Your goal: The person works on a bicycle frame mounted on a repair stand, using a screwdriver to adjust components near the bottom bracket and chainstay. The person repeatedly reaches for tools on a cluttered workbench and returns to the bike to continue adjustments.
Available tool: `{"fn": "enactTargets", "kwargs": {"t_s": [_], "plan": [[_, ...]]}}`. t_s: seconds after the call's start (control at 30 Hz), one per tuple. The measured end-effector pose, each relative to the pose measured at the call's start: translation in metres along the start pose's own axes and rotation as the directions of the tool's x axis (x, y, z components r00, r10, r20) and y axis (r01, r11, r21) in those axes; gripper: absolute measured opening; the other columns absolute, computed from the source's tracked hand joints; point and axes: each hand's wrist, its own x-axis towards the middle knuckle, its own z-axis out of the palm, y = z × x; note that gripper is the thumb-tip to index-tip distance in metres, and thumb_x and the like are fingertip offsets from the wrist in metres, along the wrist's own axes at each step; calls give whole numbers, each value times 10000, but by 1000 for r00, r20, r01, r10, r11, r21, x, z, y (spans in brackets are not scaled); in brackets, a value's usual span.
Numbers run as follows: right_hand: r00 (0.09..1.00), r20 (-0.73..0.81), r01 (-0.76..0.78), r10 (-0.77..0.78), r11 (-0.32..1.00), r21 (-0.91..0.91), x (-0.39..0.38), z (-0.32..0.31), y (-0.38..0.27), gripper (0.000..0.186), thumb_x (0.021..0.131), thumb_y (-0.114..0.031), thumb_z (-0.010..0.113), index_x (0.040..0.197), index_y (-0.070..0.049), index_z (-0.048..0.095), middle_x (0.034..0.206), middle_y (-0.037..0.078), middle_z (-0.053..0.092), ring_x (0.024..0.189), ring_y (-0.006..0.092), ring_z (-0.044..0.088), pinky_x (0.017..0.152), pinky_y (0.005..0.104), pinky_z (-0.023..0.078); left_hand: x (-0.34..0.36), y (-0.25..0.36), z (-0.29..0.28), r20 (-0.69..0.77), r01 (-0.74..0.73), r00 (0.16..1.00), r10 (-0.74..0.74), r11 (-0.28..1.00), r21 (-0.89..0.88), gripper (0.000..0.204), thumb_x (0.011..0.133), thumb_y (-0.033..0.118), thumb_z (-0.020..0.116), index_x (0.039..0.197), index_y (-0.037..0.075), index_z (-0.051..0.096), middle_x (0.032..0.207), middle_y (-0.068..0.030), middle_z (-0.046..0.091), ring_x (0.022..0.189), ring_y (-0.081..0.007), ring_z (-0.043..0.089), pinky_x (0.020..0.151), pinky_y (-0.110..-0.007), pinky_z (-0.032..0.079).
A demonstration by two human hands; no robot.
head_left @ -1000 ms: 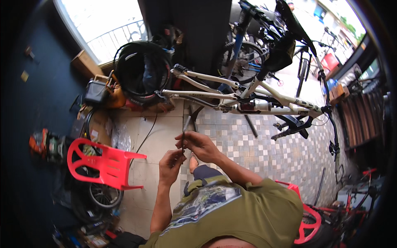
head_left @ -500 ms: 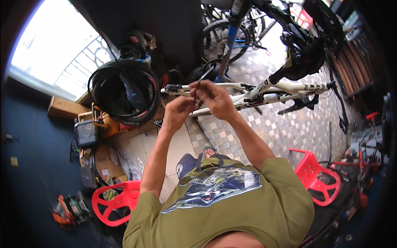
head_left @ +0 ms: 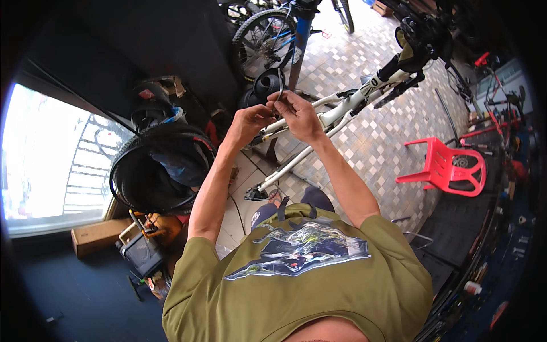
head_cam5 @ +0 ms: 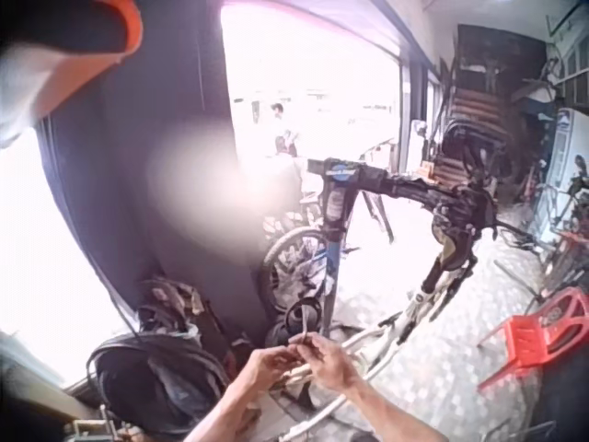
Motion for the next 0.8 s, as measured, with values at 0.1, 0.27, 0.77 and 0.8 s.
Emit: {"fn": "enactTargets", "kwargs": {"t_s": [0.1,0.27,0.77,0.8], "plan": [[997,-73,-24,26,999,34,-3,16,14,166,1061,-99,570,1176,-13,652,1011,59,737,976,116,689,863,272,550,-1,-7,-6,39,29,999,-30,999,29,184,912,62,777,1089,19,752,913,-21,754,847,-81,651,794,-278,540],[990,-132,-57,56,998,-6,-3,26,23,166,1059,-101,573,1174,-9,651,1015,70,750,971,128,703,852,272,552,2,-17,-9,84,-3,996,4,1000,-17,187,915,77,780,1089,21,741,904,-12,747,828,-75,645,785,-274,539],[927,-374,10,-18,1000,-23,-8,41,46,235,925,-217,806,917,-37,656,799,40,717,754,93,653,698,286,546,2,-16,4,-56,-68,996,64,995,-77,196,865,32,808,973,-5,649,857,-30,670,813,-92,675,724,-276,566],[925,-379,23,-33,999,-31,-7,41,47,253,917,-227,816,898,-40,646,781,37,709,735,94,644,691,290,545,0,-17,3,-53,-23,998,18,994,-111,206,866,49,814,960,-10,640,866,-46,675,806,-104,686,716,-283,571]]}}
